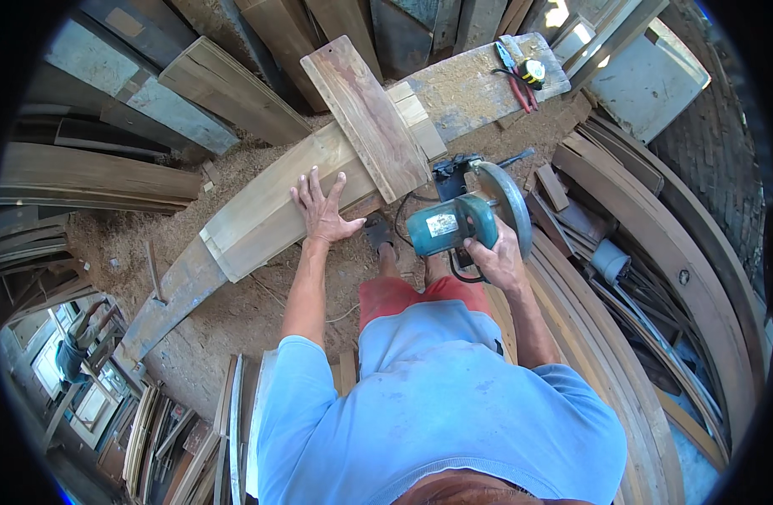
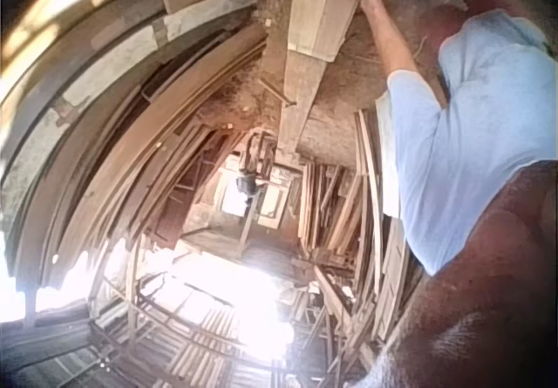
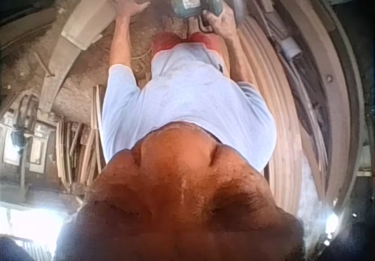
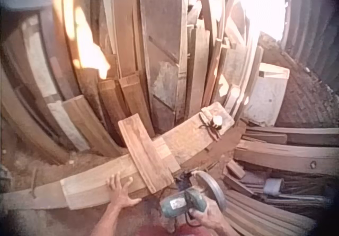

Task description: The person measures a wooden board with a tape measure, marks it, and then cuts the board using a circular saw while another board is placed over it as a guide. The person then uses a chisel and hammer to remove a small piece of wood.

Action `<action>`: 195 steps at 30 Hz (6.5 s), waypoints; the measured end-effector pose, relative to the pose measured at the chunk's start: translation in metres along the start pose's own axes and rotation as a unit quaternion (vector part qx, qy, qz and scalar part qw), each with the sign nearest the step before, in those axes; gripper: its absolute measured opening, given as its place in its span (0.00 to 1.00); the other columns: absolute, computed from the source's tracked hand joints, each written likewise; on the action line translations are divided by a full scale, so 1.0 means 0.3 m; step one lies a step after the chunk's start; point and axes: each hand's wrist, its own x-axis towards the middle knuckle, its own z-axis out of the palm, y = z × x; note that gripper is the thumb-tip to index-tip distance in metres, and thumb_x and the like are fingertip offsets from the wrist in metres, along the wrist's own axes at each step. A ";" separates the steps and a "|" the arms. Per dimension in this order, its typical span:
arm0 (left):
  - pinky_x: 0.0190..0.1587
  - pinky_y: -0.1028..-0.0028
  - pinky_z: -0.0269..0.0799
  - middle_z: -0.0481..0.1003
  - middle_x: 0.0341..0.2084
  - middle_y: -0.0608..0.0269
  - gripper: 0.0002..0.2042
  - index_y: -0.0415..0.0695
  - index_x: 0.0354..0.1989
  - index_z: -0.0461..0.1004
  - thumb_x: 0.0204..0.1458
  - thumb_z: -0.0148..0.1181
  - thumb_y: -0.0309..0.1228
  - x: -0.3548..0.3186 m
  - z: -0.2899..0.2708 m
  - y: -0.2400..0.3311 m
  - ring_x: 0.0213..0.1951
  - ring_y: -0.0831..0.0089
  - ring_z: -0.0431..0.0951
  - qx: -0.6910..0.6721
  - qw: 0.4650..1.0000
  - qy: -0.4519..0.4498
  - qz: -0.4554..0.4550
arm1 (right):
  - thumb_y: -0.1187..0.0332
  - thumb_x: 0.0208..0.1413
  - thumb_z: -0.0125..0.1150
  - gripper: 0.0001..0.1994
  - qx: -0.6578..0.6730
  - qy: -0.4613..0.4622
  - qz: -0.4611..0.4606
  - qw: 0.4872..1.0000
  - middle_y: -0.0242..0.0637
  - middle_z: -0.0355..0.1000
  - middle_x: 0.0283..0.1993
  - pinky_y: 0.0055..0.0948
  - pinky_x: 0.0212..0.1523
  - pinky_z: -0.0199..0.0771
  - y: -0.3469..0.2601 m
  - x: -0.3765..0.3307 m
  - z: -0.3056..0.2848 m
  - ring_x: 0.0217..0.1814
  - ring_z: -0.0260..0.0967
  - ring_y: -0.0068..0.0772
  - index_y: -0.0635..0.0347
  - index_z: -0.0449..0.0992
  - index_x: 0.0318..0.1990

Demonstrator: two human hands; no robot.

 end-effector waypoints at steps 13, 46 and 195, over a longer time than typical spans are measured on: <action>0.75 0.34 0.27 0.42 0.77 0.44 0.61 0.72 0.74 0.57 0.21 0.83 0.56 0.000 -0.013 0.010 0.77 0.36 0.36 0.005 1.000 -0.013 -0.014 | 0.71 0.52 0.64 0.15 0.015 0.004 -0.021 1.000 0.37 0.71 0.35 0.34 0.41 0.72 -0.060 -0.022 0.020 0.37 0.70 0.30 0.67 0.75 0.47; 0.74 0.32 0.25 0.45 0.76 0.40 0.54 0.68 0.72 0.63 0.26 0.81 0.48 0.002 -0.013 -0.001 0.76 0.32 0.38 -0.025 1.000 -0.006 -0.008 | 0.77 0.51 0.61 0.15 0.004 -0.117 -0.073 0.990 0.27 0.67 0.36 0.26 0.41 0.68 -0.149 0.219 0.309 0.37 0.63 0.20 0.64 0.75 0.48; 0.74 0.32 0.24 0.33 0.79 0.40 0.62 0.67 0.78 0.49 0.28 0.81 0.48 0.005 -0.058 0.015 0.77 0.32 0.29 0.023 0.994 -0.102 -0.014 | 0.67 0.51 0.64 0.26 -0.008 0.069 -0.053 0.996 0.43 0.76 0.44 0.36 0.43 0.74 -0.246 0.181 -0.056 0.40 0.74 0.34 0.65 0.75 0.59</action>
